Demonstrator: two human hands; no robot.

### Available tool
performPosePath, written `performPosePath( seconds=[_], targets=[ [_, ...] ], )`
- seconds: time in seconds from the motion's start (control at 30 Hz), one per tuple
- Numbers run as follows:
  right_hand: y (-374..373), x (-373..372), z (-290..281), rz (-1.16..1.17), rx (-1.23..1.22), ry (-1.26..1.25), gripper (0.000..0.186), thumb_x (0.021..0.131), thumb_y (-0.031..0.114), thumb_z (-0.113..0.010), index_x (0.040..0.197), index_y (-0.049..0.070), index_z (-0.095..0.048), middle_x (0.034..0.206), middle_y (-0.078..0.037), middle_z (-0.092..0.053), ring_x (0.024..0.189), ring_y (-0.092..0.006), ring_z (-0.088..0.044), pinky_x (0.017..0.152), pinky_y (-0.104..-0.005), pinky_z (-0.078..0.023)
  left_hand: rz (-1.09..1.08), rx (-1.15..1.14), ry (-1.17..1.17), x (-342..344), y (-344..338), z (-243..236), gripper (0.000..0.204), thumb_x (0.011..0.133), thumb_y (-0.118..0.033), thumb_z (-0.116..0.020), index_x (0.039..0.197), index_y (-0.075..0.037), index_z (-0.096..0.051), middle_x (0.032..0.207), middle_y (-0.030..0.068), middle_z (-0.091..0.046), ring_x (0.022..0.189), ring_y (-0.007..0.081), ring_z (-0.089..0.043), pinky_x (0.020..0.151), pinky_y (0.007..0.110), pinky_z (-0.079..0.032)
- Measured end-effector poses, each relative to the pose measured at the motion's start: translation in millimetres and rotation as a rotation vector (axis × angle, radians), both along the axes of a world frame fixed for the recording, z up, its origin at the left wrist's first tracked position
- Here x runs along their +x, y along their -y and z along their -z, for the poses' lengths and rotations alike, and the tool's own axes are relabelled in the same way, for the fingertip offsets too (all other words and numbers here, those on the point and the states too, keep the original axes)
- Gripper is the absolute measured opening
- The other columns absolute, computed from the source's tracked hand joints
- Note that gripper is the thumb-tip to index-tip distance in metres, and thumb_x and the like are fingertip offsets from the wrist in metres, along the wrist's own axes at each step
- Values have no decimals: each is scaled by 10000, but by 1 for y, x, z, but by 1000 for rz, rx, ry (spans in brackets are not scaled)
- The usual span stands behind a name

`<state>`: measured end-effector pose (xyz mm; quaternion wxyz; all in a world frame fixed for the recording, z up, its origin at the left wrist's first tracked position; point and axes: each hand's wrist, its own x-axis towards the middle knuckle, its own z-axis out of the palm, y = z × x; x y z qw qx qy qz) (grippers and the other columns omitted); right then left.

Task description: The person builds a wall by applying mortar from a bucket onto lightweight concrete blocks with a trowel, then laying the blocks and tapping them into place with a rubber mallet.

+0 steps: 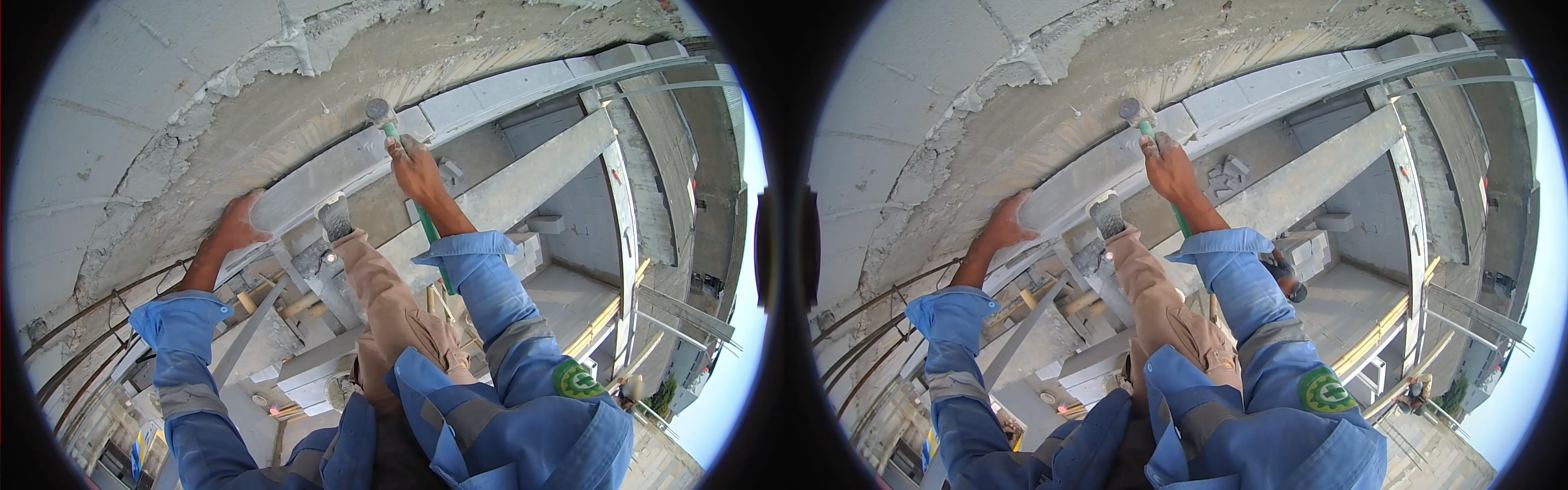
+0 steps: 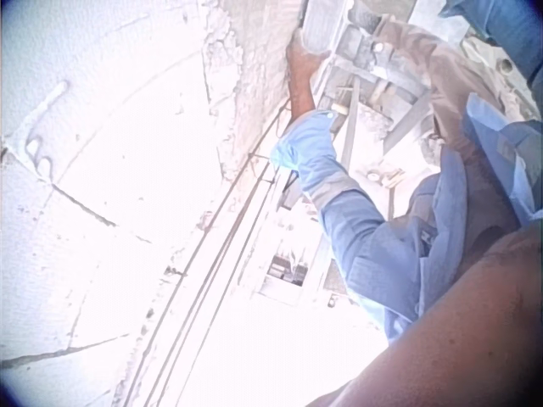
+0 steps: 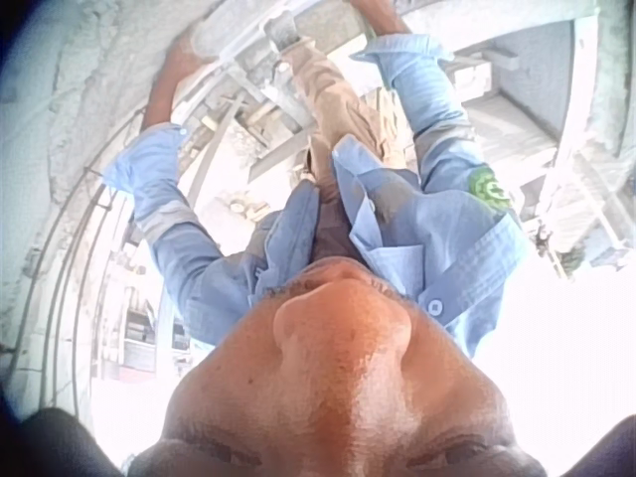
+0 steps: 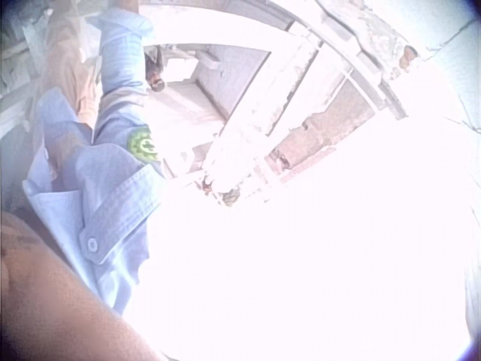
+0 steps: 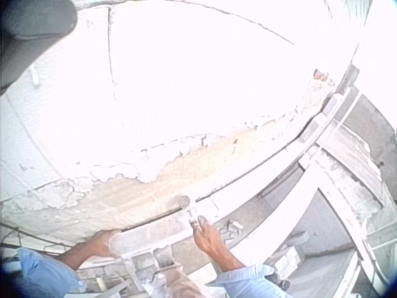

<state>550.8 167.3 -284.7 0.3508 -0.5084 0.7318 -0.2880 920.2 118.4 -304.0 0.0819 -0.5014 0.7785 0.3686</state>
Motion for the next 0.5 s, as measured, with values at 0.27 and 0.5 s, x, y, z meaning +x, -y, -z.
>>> performPosePath(
  seconds=[0.27, 0.5],
  targets=[
    [-20, 38, -15, -16, 22, 116, 394, 999, 324, -445, 955, -54, -546, 834, -297, -589, 840, -482, -565, 750, -485, -439, 6, 1, -12, 2, 1, 5, 1001, 552, -252, -873, 1408, -6, -415, 1349, 254, -501, 1262, 379, -469, 1086, 401, -357],
    [-30, 108, 13, -292, 93, 253, 433, 994, 385, -455, 1007, -36, -556, 855, -294, -589, 842, -489, -554, 761, -489, -434, -3, -28, -85, 17, -4, 20, 988, 550, -273, -878, 1392, -13, -434, 1345, 231, -512, 1249, 370, -483, 1070, 399, -373]
  ],
)
